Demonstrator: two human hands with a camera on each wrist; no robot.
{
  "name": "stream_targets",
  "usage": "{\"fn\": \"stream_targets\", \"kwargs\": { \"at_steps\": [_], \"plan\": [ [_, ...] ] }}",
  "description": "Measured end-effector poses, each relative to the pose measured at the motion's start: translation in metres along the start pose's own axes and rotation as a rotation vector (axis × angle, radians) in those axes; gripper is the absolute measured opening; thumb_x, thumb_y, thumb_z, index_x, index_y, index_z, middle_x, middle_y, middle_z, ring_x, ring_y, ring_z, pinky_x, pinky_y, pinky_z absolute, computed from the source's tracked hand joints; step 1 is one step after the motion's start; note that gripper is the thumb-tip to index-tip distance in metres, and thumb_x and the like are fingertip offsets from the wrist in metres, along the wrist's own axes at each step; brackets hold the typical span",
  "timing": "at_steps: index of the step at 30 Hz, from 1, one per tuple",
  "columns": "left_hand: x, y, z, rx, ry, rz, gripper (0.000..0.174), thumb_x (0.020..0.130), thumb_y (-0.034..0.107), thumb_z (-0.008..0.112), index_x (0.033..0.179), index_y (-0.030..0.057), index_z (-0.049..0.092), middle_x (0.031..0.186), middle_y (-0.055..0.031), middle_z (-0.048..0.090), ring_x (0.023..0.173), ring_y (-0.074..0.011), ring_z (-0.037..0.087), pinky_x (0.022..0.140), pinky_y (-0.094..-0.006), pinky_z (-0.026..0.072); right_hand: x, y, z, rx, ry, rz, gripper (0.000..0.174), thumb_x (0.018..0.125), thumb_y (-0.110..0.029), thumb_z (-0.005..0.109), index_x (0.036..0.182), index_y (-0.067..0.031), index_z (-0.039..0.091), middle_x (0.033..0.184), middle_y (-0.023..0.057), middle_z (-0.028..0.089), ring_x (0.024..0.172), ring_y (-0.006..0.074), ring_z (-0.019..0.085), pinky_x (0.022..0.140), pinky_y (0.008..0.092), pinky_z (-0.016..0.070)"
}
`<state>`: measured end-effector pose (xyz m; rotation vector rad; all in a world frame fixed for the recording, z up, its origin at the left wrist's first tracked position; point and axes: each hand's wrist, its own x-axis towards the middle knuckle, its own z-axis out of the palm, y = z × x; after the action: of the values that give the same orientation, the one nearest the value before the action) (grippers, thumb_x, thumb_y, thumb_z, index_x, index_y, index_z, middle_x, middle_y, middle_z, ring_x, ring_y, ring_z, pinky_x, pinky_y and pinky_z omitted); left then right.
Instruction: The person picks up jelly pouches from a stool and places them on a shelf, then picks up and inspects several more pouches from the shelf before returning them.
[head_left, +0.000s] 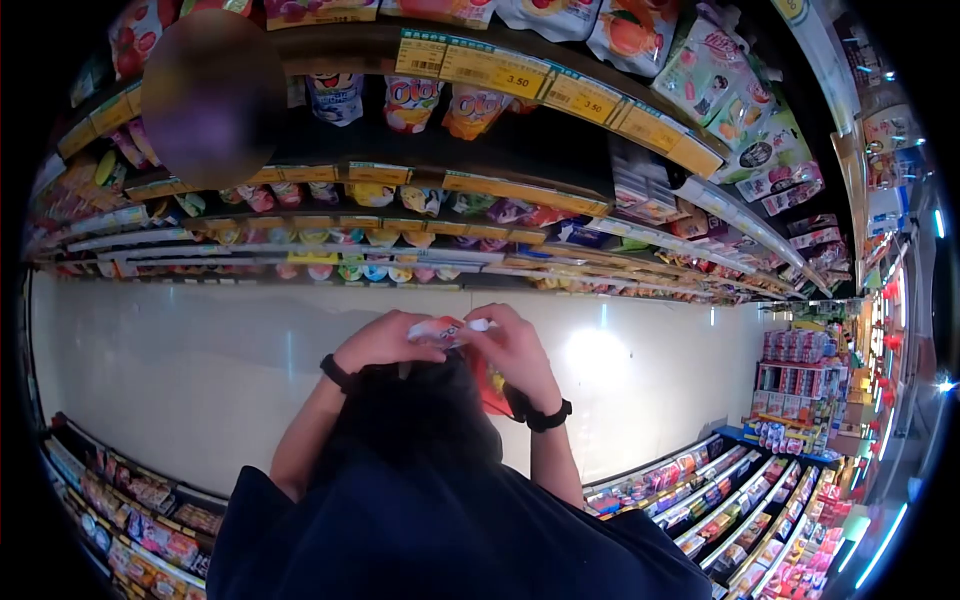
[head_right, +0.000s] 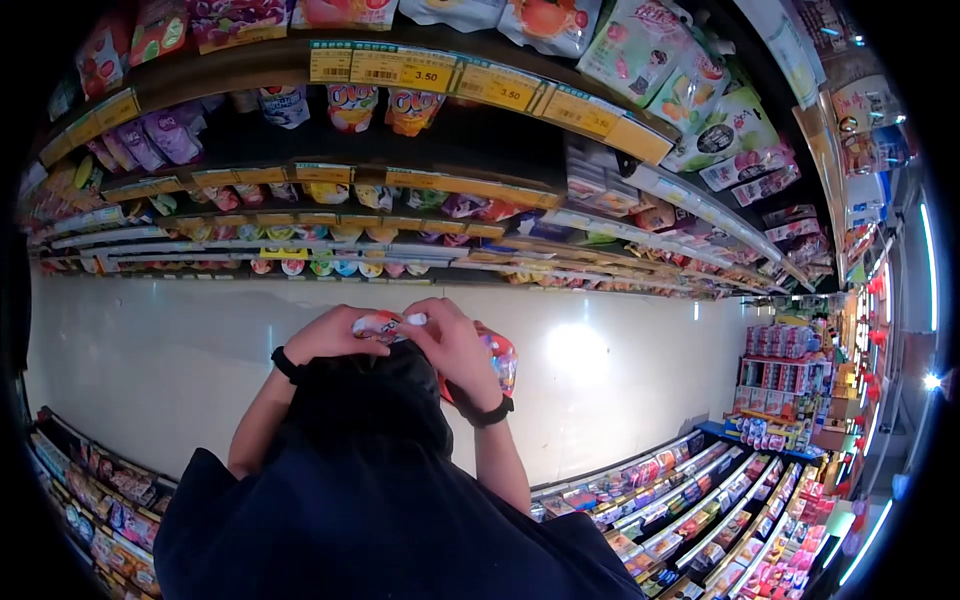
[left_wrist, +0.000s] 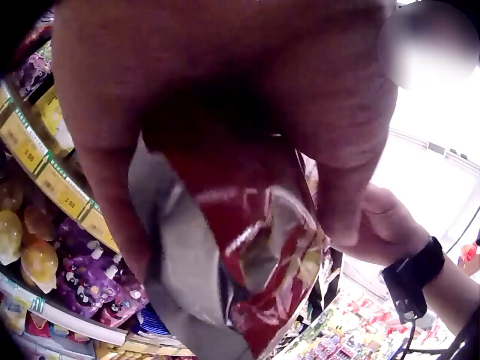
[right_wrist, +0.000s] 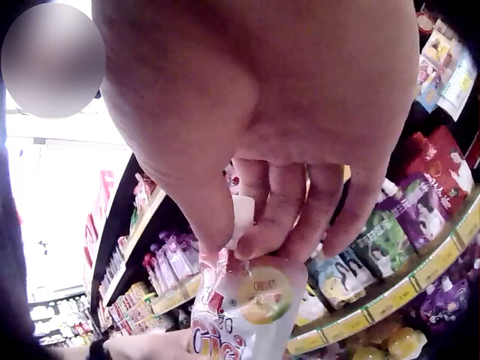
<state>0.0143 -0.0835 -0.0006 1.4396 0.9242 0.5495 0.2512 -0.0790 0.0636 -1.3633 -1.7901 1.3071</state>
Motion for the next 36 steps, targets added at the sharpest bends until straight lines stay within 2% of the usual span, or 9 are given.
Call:
{"fn": "stream_targets", "kwargs": {
  "at_steps": [8, 12, 17, 20, 21, 24, 30, 33, 36],
  "plan": [
    [-0.015, 0.023, -0.014, -0.044, -0.078, -0.071, 0.031, 0.086, 0.023, 0.078, 0.111, 0.0054, 0.071, 0.084, -0.0038, 0.073, 0.065, -0.0115, 0.065, 0.062, -0.0272, 0.0517, -0.005, -0.033, 0.011, 0.362, -0.072, 0.149, 0.030, 0.090, -0.006, 0.073, 0.117, -0.0009, 0.060, 0.100, 0.0046, 0.061, 0.087, 0.0133, 0.063, 0.072, 0.0245, 0.0511],
    [-0.020, 0.017, -0.004, -0.230, 0.037, 0.000, 0.027, 0.091, 0.024, 0.074, 0.106, 0.0022, 0.069, 0.080, -0.0018, 0.071, 0.059, -0.0097, 0.062, 0.055, -0.0259, 0.0506, 0.006, -0.029, 0.010, 0.463, 0.024, -0.092, 0.048, 0.091, -0.003, 0.072, 0.133, -0.0012, 0.048, 0.116, 0.0066, 0.058, 0.101, 0.0142, 0.062, 0.089, 0.0312, 0.0554],
    [-0.030, 0.038, 0.008, -0.534, 0.009, 0.031, 0.034, 0.091, 0.022, 0.074, 0.118, 0.0034, 0.064, 0.095, -0.0041, 0.071, 0.080, -0.0108, 0.066, 0.072, -0.0271, 0.0527, 0.001, -0.062, 0.010, 0.459, 0.040, -0.030, 0.048, 0.094, -0.005, 0.069, 0.137, -0.0003, 0.050, 0.120, 0.0069, 0.060, 0.106, 0.0150, 0.061, 0.092, 0.0297, 0.0537],
    [-0.030, 0.037, 0.013, -0.494, -0.069, 0.046, 0.044, 0.088, 0.016, 0.077, 0.127, 0.0031, 0.059, 0.104, -0.0052, 0.069, 0.092, -0.0119, 0.066, 0.082, -0.0281, 0.0526, -0.008, -0.025, 0.008, 0.372, -0.220, 0.067, 0.034, 0.095, -0.008, 0.069, 0.127, 0.0019, 0.061, 0.113, 0.0071, 0.065, 0.102, 0.0182, 0.063, 0.086, 0.0255, 0.0510],
    [-0.029, 0.034, 0.014, -0.437, -0.095, 0.052, 0.047, 0.087, 0.015, 0.078, 0.129, 0.0029, 0.058, 0.106, -0.0054, 0.069, 0.095, -0.0119, 0.065, 0.084, -0.0281, 0.0523, -0.011, -0.038, 0.011, 0.376, -0.148, -0.016, 0.023, 0.098, -0.015, 0.066, 0.110, 0.0044, 0.069, 0.105, 0.0083, 0.068, 0.096, 0.0195, 0.063, 0.081, 0.0258, 0.0490],
    [-0.026, 0.026, 0.020, -0.444, -0.103, 0.154, 0.054, 0.083, 0.012, 0.082, 0.131, 0.0020, 0.058, 0.111, -0.0054, 0.069, 0.100, -0.0123, 0.064, 0.090, -0.0293, 0.0510, -0.015, -0.034, 0.014, 0.284, -0.067, -0.100, 0.026, 0.101, -0.019, 0.063, 0.105, 0.0059, 0.069, 0.105, 0.0111, 0.068, 0.093, 0.0191, 0.063, 0.082, 0.0300, 0.0494],
    [-0.028, 0.039, 0.012, -0.316, -0.055, 0.113, 0.058, 0.080, 0.013, 0.085, 0.131, 0.0012, 0.059, 0.118, -0.0043, 0.069, 0.105, -0.0121, 0.061, 0.094, -0.0308, 0.0495, -0.031, -0.031, 0.014, 0.295, 0.065, 0.015, 0.027, 0.102, -0.018, 0.060, 0.103, 0.0072, 0.068, 0.107, 0.0131, 0.069, 0.095, 0.0197, 0.063, 0.085, 0.0307, 0.0487],
    [-0.026, 0.041, 0.017, -0.314, -0.007, 0.156, 0.054, 0.081, 0.013, 0.085, 0.129, 0.0016, 0.061, 0.114, -0.0047, 0.070, 0.100, -0.0104, 0.062, 0.089, -0.0281, 0.0513, -0.034, -0.044, 0.014, 0.261, 0.116, -0.084, 0.038, 0.105, -0.033, 0.057, 0.107, 0.0027, 0.070, 0.094, 0.0016, 0.068, 0.085, 0.0095, 0.058, 0.078, 0.0265, 0.0469],
    [-0.026, 0.037, 0.021, -0.350, -0.056, 0.104, 0.051, 0.083, 0.014, 0.084, 0.127, 0.0013, 0.062, 0.111, -0.0063, 0.072, 0.092, -0.0092, 0.066, 0.079, -0.0258, 0.0542, -0.038, -0.038, 0.013, 0.377, 0.145, 0.099, 0.031, 0.105, -0.022, 0.054, 0.118, 0.0039, 0.065, 0.115, 0.0106, 0.069, 0.104, 0.0197, 0.062, 0.092, 0.0298, 0.0474]
  ]
}}
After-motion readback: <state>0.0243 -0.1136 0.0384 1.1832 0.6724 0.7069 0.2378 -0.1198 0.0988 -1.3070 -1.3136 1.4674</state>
